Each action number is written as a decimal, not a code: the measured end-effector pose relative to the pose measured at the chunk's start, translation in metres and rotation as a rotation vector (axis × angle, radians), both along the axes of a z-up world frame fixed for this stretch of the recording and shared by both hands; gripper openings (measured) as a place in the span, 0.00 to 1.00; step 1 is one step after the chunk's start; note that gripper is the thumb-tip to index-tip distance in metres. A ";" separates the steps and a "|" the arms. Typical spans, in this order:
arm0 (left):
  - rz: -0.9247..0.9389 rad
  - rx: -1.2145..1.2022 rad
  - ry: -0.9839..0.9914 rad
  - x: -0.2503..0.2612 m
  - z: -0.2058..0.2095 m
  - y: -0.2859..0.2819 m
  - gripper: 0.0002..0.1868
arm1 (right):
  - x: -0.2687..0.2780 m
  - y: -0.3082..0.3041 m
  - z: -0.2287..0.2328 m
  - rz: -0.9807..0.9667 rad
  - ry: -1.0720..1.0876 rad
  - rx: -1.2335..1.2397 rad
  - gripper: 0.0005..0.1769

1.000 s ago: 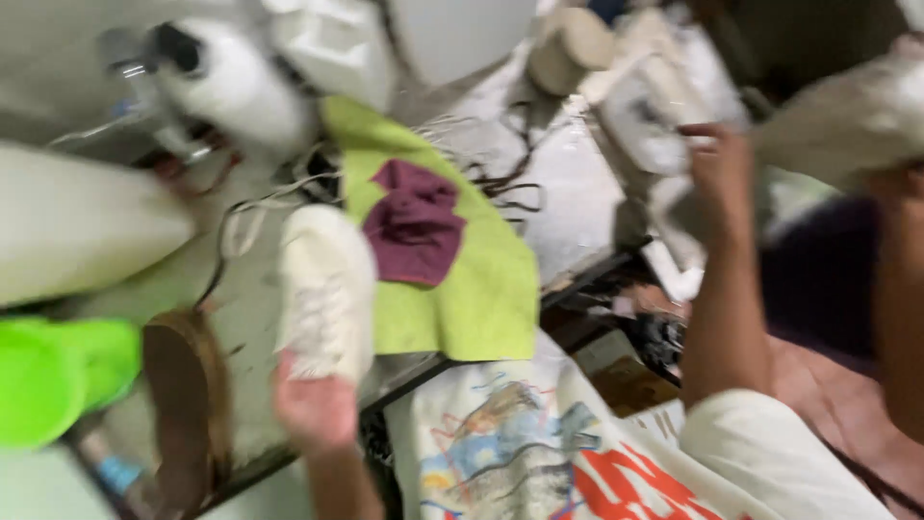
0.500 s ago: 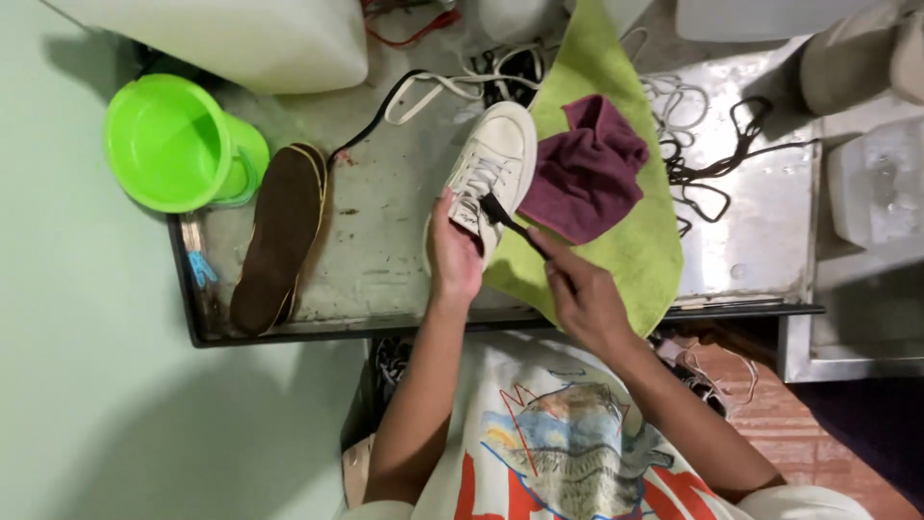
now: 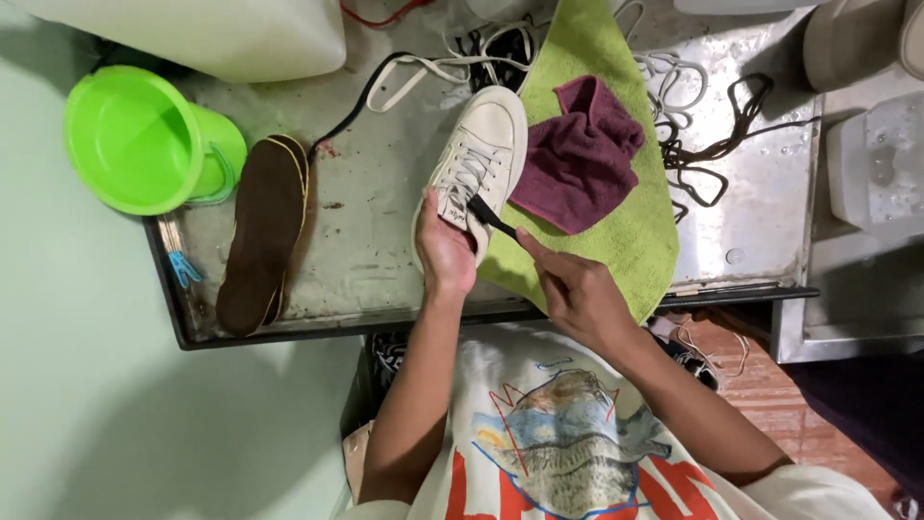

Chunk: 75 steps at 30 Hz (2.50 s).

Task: The person scrubs a white sneaker with a brush, focusing on the toe, sides, and sole. They repeatedly dip the brush into a container of water to wet it and continue scrubbing different areas of the shoe.

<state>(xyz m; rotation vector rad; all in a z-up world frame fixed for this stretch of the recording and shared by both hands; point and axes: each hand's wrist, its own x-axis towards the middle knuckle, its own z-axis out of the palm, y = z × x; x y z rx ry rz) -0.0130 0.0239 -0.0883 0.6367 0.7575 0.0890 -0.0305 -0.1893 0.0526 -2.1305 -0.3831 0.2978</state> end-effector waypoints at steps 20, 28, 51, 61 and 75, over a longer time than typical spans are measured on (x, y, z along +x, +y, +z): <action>-0.012 0.213 0.054 0.011 0.087 -0.035 0.31 | 0.024 0.043 -0.027 0.082 -0.348 -0.240 0.37; 0.017 0.231 0.011 0.013 0.068 -0.028 0.31 | 0.007 0.003 -0.003 0.122 -0.198 -0.340 0.35; 0.079 0.220 0.028 0.021 0.095 -0.043 0.34 | 0.018 0.017 -0.008 0.081 -0.279 -0.244 0.36; 0.022 0.298 0.078 0.023 0.125 -0.047 0.36 | 0.034 0.035 -0.028 0.064 -0.372 -0.245 0.36; 0.053 0.278 0.079 0.018 0.093 -0.045 0.35 | 0.057 0.030 -0.020 0.063 -0.359 -0.314 0.33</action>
